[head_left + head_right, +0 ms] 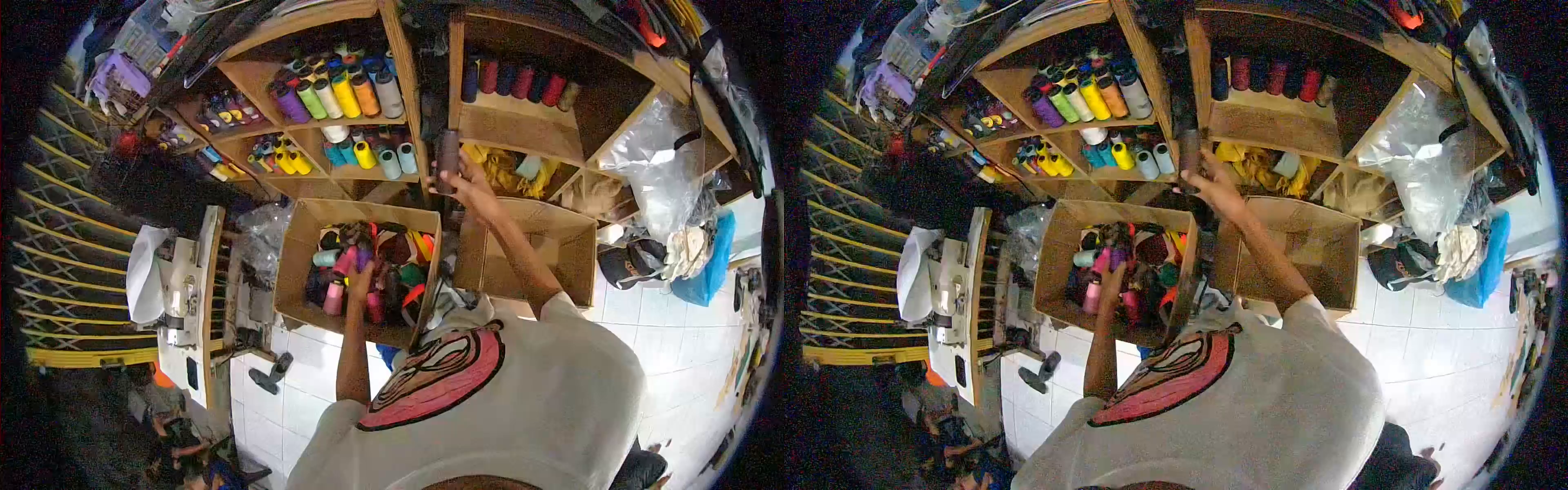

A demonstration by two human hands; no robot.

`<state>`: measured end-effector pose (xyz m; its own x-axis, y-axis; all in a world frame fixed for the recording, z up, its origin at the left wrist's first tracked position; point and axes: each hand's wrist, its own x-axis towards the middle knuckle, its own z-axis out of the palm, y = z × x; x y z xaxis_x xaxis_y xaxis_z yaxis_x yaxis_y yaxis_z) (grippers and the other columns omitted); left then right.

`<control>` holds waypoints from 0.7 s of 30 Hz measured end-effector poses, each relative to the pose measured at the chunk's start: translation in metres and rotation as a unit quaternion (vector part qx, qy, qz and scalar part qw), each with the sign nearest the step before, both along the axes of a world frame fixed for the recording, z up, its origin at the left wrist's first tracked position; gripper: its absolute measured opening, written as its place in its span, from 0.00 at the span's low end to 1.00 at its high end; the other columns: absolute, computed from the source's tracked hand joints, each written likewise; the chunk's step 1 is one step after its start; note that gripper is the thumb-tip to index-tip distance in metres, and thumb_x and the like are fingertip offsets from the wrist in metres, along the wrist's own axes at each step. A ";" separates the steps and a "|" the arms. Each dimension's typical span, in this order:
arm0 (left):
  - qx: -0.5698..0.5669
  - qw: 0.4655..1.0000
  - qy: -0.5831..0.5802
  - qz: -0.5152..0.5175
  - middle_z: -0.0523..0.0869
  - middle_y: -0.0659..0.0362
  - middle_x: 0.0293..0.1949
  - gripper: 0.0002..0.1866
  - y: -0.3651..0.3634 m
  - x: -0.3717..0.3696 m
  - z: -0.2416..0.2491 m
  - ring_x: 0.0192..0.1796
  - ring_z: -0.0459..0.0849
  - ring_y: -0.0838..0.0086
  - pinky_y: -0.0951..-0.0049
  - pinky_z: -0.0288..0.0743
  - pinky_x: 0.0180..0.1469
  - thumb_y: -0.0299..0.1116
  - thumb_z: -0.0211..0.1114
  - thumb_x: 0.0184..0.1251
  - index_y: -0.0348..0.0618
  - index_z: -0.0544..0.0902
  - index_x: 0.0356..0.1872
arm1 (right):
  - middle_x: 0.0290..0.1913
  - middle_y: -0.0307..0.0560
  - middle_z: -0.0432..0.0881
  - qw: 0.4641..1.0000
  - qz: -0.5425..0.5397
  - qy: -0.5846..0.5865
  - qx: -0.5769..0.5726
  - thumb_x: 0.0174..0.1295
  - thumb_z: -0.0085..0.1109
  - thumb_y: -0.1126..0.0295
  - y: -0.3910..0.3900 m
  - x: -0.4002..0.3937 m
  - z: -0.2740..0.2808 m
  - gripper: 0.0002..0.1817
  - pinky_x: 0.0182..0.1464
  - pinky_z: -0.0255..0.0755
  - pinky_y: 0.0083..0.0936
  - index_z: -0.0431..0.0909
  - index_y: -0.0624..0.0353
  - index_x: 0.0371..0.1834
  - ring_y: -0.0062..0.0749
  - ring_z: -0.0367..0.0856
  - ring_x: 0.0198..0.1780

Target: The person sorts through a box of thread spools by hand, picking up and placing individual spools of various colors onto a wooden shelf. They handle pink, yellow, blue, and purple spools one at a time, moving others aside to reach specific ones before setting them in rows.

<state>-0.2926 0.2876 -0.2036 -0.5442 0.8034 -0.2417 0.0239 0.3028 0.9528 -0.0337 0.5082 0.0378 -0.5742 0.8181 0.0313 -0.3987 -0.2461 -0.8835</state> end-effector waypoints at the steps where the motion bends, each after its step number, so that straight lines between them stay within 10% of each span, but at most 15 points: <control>1: 0.029 0.998 0.049 0.030 0.82 0.52 0.50 0.36 -0.004 0.001 -0.006 0.49 0.81 0.68 0.71 0.76 0.49 0.42 0.67 0.63 0.32 0.65 0.67 | 0.49 0.49 0.78 1.000 0.003 0.014 0.003 0.67 0.56 0.75 0.002 0.000 -0.005 0.28 0.50 0.81 0.35 0.57 0.63 0.67 0.37 0.82 0.49; 5: 0.042 0.993 -0.083 0.067 0.81 0.56 0.46 0.34 -0.007 0.043 0.091 0.43 0.79 0.76 0.78 0.75 0.44 0.41 0.65 0.64 0.36 0.66 0.67 | 0.49 0.49 0.79 0.999 0.002 0.041 0.011 0.67 0.57 0.74 0.011 -0.001 -0.027 0.25 0.49 0.79 0.32 0.60 0.62 0.64 0.34 0.82 0.48; 10: -0.054 0.992 -0.090 0.064 0.82 0.60 0.36 0.27 -0.009 0.034 0.079 0.28 0.79 0.78 0.77 0.72 0.23 0.41 0.67 0.63 0.37 0.72 0.58 | 0.52 0.48 0.78 0.994 -0.042 -0.063 0.084 0.63 0.65 0.66 0.008 0.001 -0.031 0.30 0.54 0.72 0.27 0.63 0.62 0.65 0.32 0.78 0.52; 18: -0.005 0.978 -0.180 0.110 0.80 0.60 0.27 0.17 -0.018 0.044 0.094 0.23 0.81 0.75 0.76 0.75 0.22 0.39 0.64 0.64 0.41 0.73 0.48 | 0.49 0.50 0.79 0.902 -0.215 -0.295 0.228 0.56 0.72 0.60 0.051 0.023 -0.022 0.27 0.56 0.69 0.31 0.75 0.65 0.53 0.29 0.75 0.53; 21: 0.017 0.963 -0.251 0.097 0.80 0.61 0.27 0.17 -0.008 0.057 0.105 0.22 0.79 0.75 0.75 0.76 0.22 0.42 0.63 0.65 0.42 0.72 0.48 | 0.44 0.47 0.81 0.911 -0.236 -0.215 0.263 0.56 0.71 0.62 0.101 0.033 -0.029 0.25 0.52 0.72 0.30 0.75 0.65 0.51 0.30 0.78 0.47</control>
